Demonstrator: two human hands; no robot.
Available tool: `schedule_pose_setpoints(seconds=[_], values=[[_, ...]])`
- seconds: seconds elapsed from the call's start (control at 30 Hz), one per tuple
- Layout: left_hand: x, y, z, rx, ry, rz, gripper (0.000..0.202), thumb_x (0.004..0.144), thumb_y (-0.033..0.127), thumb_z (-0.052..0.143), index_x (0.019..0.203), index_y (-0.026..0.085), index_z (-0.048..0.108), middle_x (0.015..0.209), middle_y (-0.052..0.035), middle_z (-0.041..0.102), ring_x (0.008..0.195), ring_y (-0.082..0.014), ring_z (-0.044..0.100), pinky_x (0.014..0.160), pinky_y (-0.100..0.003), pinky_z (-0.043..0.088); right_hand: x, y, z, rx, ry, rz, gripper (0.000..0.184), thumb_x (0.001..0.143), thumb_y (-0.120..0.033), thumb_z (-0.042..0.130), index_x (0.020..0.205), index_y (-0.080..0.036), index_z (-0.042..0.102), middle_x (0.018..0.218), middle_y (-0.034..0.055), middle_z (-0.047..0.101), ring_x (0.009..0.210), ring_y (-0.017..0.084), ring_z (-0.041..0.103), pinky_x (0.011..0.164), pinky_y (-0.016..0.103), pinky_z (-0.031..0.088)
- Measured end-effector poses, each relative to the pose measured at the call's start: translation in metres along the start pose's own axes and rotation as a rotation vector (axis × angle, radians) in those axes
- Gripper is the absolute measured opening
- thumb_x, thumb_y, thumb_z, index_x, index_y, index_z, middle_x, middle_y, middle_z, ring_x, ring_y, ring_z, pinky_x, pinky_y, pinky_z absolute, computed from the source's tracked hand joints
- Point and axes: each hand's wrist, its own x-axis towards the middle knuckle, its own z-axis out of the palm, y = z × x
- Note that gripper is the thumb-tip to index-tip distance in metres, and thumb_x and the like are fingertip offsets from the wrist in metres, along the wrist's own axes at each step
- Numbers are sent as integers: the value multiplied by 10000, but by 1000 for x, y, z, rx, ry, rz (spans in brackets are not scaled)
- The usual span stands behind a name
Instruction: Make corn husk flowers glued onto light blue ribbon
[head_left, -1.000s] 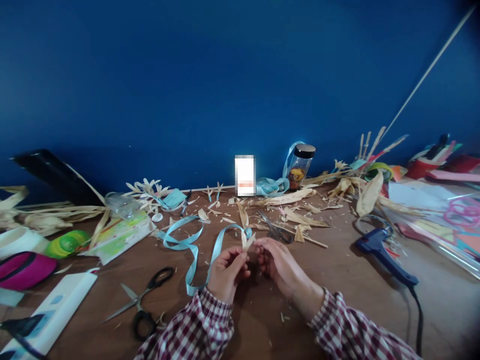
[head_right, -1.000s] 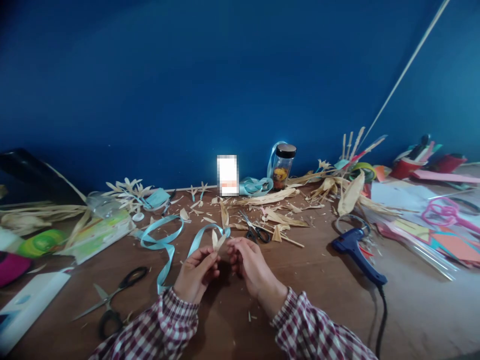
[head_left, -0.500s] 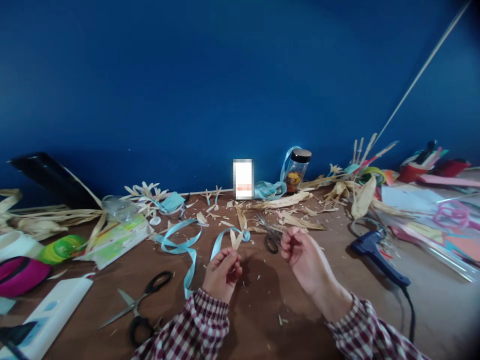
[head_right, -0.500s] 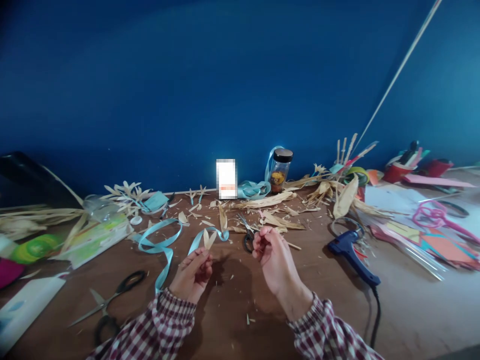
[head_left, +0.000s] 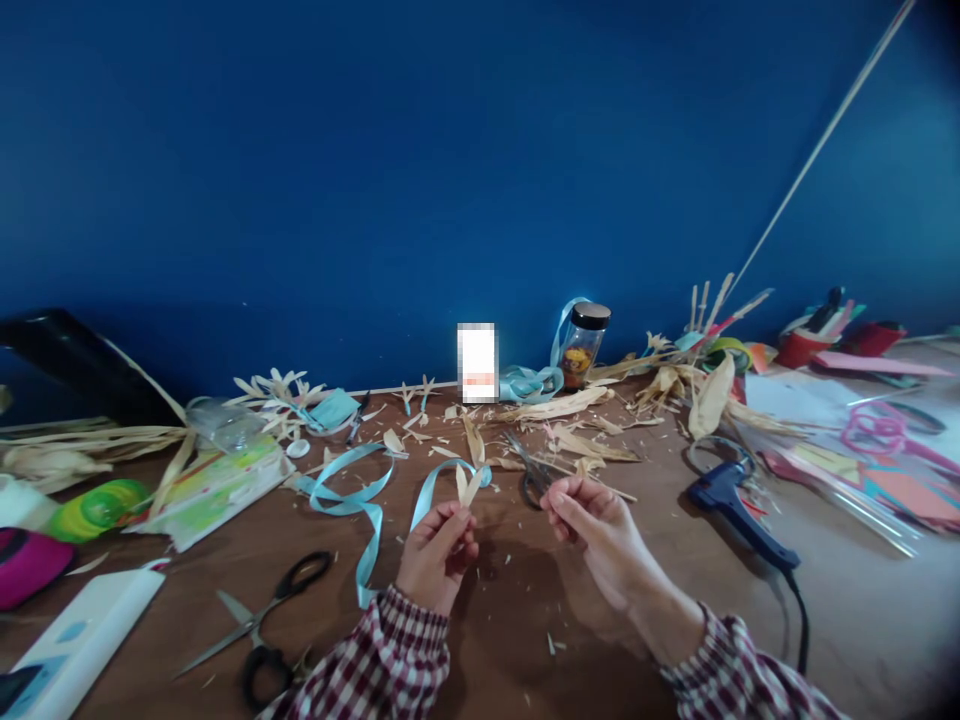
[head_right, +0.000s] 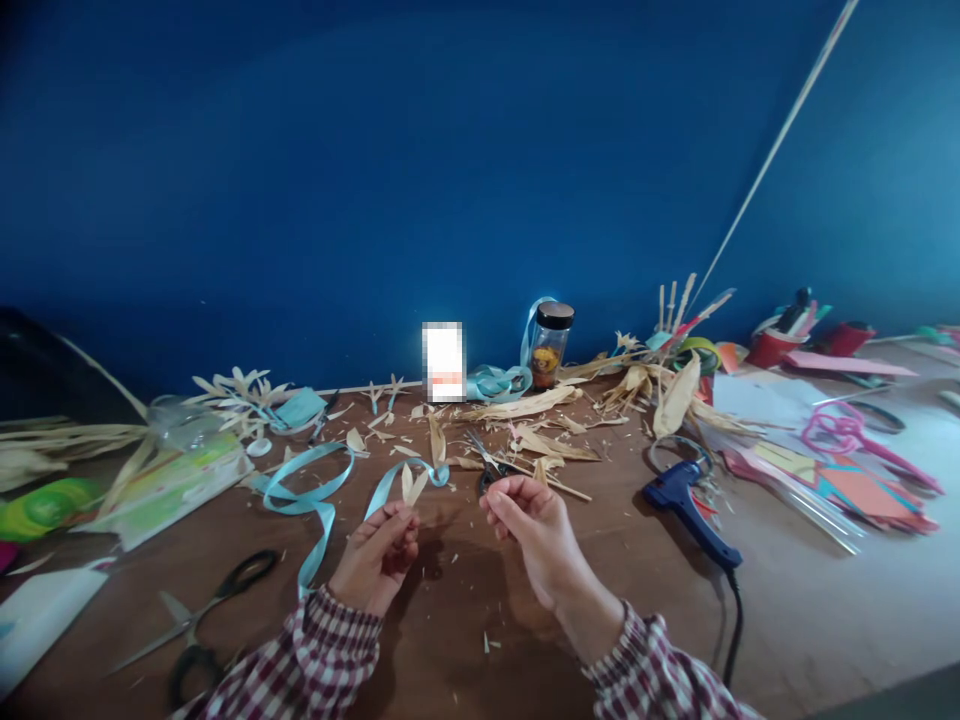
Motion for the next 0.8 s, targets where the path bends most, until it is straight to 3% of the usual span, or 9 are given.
schedule_pose_setpoints(seconds=[0.2, 0.33, 0.43, 0.53, 0.7, 0.8], values=[[1, 1, 1, 5, -5, -3, 243, 591, 144, 787, 717, 135, 580, 581, 3, 644, 433, -53, 550, 406, -133, 504, 7, -1, 0, 56, 4, 9, 260, 826, -371, 554, 669, -197, 440, 568, -63, 403, 457, 62, 321, 407, 171, 262], [1, -1, -1, 11, -38, 2, 275, 570, 184, 807, 718, 136, 580, 591, 7, 640, 441, -49, 547, 414, -128, 499, 13, -2, -5, -112, 10, -10, 399, 847, -417, 491, 552, -198, 336, 467, -84, 266, 402, 60, 189, 368, 187, 145], [0, -2, -2, 15, -37, 4, 300, 559, 205, 816, 734, 142, 581, 590, 10, 640, 452, -52, 549, 425, -129, 499, 14, -2, -5, -257, -37, -75, 356, 842, -431, 512, 590, -189, 440, 498, -52, 406, 427, 70, 317, 399, 186, 233], [-1, -1, 1, 20, -35, 6, 354, 521, 239, 837, 737, 155, 569, 601, 19, 643, 450, -52, 540, 414, -134, 490, 12, 2, 2, -324, -105, -97, 188, 819, -383, 574, 808, -195, 564, 698, -4, 575, 589, 114, 494, 501, 206, 360], [-3, 1, 5, 95, -25, 63, 391, 489, 308, 845, 727, 151, 578, 604, 34, 626, 436, -41, 506, 373, -122, 439, 11, 20, 19, -464, -253, -88, 187, 845, -352, 548, 757, -187, 551, 613, -36, 494, 546, 100, 429, 510, 211, 334], [-2, 2, 2, 187, 11, 112, 357, 510, 314, 831, 726, 133, 612, 559, 46, 586, 441, -39, 495, 381, -117, 429, 13, 28, 21, -564, -252, -154, 215, 873, -339, 499, 729, -182, 533, 633, -24, 506, 575, 110, 446, 538, 219, 353]])
